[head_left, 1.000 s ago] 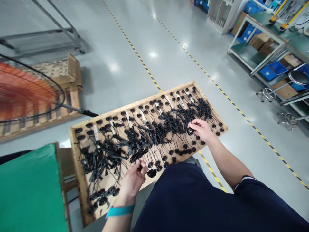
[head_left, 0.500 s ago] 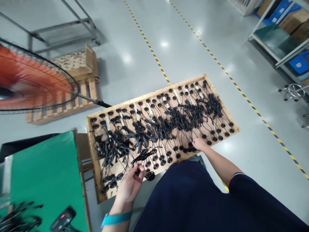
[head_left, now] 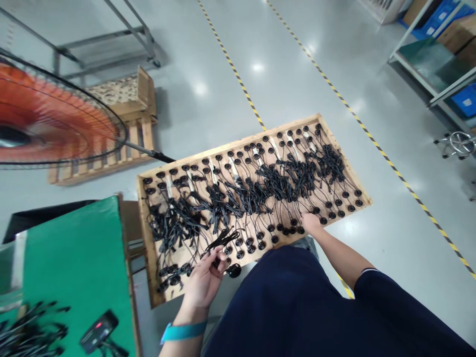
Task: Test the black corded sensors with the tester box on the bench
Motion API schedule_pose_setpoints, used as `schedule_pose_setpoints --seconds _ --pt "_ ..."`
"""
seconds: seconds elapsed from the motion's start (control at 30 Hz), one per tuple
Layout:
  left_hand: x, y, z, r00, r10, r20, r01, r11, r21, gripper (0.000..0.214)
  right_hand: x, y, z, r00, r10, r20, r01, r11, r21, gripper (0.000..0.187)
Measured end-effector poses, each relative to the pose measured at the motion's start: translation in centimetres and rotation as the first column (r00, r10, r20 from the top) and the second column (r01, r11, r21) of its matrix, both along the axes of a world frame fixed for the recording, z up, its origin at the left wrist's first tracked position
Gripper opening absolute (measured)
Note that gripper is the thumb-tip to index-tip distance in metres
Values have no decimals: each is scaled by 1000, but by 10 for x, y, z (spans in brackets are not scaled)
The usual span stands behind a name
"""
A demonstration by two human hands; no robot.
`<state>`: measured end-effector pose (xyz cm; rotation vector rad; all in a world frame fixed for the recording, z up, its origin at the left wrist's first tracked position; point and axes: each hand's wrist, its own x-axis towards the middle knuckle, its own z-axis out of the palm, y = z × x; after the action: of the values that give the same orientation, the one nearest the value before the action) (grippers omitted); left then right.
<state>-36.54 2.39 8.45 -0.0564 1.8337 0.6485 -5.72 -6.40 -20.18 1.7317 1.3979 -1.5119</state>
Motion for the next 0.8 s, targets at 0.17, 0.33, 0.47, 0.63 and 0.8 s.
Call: schedule_pose_setpoints --seconds 0.17,0.33,0.47,0.63,0.8 --pt "-5 -5 0 1000 -22 0 22 1000 11 25 -5 -3 -5 1000 7 18 -8 999 35 35" --pt "-12 -11 5 1000 -3 -9 3 1000 29 30 -2 -3 3 1000 23 17 -25 994 108 38" --pt "-18 -18 9 999 29 -14 -28 999 42 29 -23 -11 24 997 65 -52 -52 971 232 44" --pt "-26 -28 11 998 52 -18 -52 998 44 31 -69 -31 37 954 200 -223 -139 955 262 36" --pt "-32 -35 17 998 54 -28 -53 997 52 30 -89 -45 30 943 240 -230 -188 956 225 35"
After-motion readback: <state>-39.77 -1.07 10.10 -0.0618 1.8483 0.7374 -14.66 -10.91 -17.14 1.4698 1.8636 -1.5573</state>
